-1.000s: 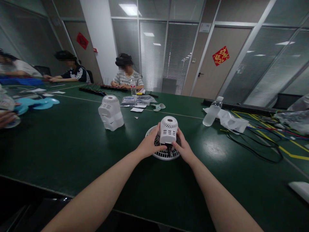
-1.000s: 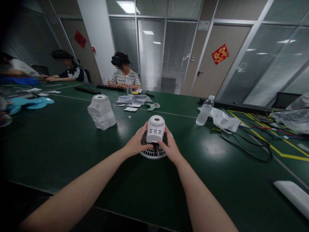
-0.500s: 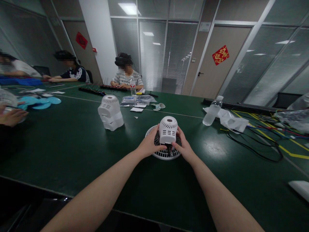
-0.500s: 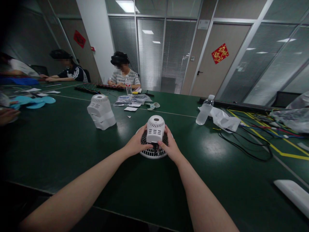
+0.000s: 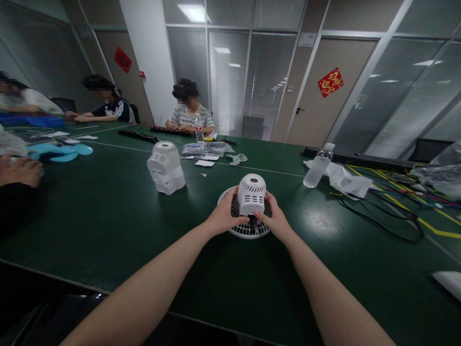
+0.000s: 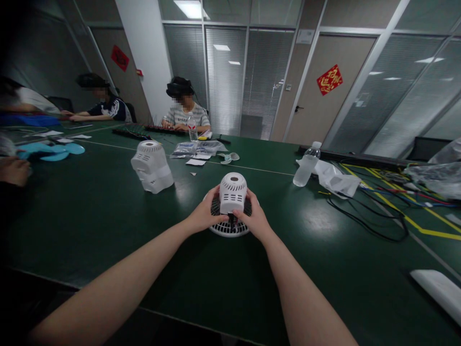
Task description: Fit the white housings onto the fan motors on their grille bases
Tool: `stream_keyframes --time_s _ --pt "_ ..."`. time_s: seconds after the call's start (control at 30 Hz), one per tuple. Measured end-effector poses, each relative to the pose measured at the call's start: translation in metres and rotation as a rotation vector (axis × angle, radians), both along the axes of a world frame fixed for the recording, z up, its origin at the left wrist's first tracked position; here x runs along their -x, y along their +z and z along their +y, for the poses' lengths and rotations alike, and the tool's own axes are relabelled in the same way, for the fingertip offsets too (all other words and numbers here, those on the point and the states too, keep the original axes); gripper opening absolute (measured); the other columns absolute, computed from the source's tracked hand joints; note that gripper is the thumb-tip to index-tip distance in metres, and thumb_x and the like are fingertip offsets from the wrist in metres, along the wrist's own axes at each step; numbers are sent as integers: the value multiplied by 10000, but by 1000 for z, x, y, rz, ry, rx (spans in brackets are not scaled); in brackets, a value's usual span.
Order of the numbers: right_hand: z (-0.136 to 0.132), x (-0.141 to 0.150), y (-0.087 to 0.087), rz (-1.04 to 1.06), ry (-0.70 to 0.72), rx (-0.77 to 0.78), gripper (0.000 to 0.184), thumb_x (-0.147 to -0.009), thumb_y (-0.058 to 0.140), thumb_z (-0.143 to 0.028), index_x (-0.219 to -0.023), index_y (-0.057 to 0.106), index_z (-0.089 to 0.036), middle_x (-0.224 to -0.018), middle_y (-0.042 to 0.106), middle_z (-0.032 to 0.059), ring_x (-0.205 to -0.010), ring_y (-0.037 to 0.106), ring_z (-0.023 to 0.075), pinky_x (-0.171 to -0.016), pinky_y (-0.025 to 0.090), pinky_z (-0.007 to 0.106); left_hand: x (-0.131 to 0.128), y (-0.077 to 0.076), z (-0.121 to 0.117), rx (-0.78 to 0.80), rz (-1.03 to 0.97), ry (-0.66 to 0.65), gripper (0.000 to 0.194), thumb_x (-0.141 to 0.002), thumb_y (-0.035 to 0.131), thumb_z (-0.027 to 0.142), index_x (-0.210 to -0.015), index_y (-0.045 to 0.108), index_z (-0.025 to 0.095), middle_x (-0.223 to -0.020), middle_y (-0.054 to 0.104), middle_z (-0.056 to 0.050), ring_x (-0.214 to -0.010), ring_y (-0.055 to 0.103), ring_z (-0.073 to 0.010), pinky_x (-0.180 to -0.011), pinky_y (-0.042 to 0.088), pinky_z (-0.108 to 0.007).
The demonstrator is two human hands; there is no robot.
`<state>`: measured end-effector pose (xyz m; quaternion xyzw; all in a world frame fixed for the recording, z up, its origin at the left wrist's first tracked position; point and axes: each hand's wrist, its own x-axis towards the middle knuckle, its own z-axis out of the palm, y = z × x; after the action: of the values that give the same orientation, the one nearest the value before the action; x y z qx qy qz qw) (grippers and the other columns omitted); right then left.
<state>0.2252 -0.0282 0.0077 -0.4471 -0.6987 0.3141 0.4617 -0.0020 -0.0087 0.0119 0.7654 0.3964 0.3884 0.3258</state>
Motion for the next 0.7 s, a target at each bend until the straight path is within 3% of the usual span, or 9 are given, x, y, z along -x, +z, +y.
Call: stream_keyframes --time_s 0.43,0.7 --pt "4 -1 -7 57 34 11 850 -828 746 -488 -1521 302 -277 -1540 451 132 -1445 421 312 -1209 309 547 1 7 1 66 -12 -23 1077 -664 841 373 -1538 226 242 -1558 412 -153 -1454 387 -356 -1205 311 -585" --pt "4 -2 -3 88 78 34 915 -804 764 -507 -1545 273 -289 -1558 441 125 -1464 396 321 -1224 275 556 3 6 5 -8 48 -37 1043 -669 828 395 -1538 286 201 -1577 382 -164 -1464 362 -376 -1219 283 -582"
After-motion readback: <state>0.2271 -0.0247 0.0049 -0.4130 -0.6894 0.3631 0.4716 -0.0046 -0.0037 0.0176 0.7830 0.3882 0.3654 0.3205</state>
